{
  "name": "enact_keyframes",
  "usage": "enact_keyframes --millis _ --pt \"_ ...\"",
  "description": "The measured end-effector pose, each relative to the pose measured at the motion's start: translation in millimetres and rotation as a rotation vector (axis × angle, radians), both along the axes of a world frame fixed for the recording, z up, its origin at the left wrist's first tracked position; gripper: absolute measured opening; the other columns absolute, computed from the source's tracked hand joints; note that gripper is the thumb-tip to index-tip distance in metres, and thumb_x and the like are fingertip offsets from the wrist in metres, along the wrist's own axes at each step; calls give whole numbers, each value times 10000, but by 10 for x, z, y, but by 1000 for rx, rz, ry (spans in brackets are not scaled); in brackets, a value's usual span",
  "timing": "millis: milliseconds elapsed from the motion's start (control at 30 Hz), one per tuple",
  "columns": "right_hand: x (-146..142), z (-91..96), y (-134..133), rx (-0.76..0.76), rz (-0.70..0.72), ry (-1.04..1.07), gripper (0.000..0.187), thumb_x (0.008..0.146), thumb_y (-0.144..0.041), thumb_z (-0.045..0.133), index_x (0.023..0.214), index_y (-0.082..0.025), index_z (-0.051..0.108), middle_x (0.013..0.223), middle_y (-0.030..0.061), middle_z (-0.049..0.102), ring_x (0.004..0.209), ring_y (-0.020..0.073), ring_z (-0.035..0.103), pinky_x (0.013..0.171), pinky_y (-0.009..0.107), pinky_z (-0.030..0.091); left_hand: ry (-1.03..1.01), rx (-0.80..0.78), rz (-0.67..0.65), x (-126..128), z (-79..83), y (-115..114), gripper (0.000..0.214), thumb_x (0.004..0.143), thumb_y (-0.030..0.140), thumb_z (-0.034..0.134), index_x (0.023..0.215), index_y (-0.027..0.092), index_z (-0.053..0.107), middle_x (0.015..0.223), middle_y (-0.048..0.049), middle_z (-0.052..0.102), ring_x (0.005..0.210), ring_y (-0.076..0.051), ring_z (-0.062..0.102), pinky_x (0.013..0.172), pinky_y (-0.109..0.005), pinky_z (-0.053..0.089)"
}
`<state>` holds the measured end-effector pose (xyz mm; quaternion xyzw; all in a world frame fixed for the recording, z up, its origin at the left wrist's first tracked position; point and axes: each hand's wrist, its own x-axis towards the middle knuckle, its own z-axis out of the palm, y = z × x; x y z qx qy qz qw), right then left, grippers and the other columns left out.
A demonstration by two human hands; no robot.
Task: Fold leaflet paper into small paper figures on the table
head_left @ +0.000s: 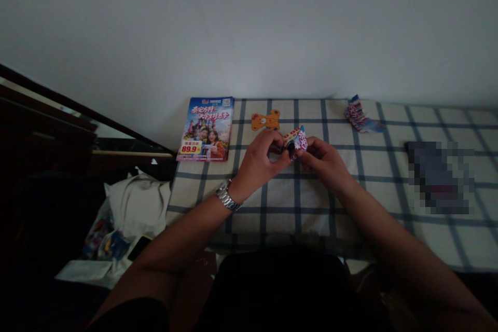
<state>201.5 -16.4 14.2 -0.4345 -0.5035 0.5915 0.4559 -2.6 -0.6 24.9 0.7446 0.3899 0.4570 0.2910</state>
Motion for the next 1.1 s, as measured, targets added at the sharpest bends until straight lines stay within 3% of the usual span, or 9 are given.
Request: enact_keyframes --millis 267,433,533,1100 --pt "16 13 1 21 16 -2 310 870 -494 822 950 -237 668 772 -23 632 572 105 497 502 240 419 -40 -27 -38 -8 -27 20 158 898 163 669 979 214 543 1002 -22 605 904 -141 639 768 -257 633" --pt "29 3 10 38 3 -5 379 826 -463 866 1086 -272 668 992 5 703 681 132 614 551 257 504 -55 -37 -52 -28 -49 34 147 924 184 667 999 215 544 1028 -28 614 959 -149 639 807 -268 626" --pt "20 16 7 29 26 -10 420 803 -464 883 1102 -272 659 982 12 715 724 157 645 554 265 513 -67 -41 -71 -31 -48 34 156 925 183 678 1004 215 547 1048 -33 614 988 -151 643 814 -267 628" --pt "13 31 1 62 -1 -103 313 841 -491 842 970 -260 673 896 7 671 664 143 551 550 271 473 12 49 -2 -24 -26 25 219 865 111 695 986 222 549 1046 -34 614 993 -176 630 828 -309 627"
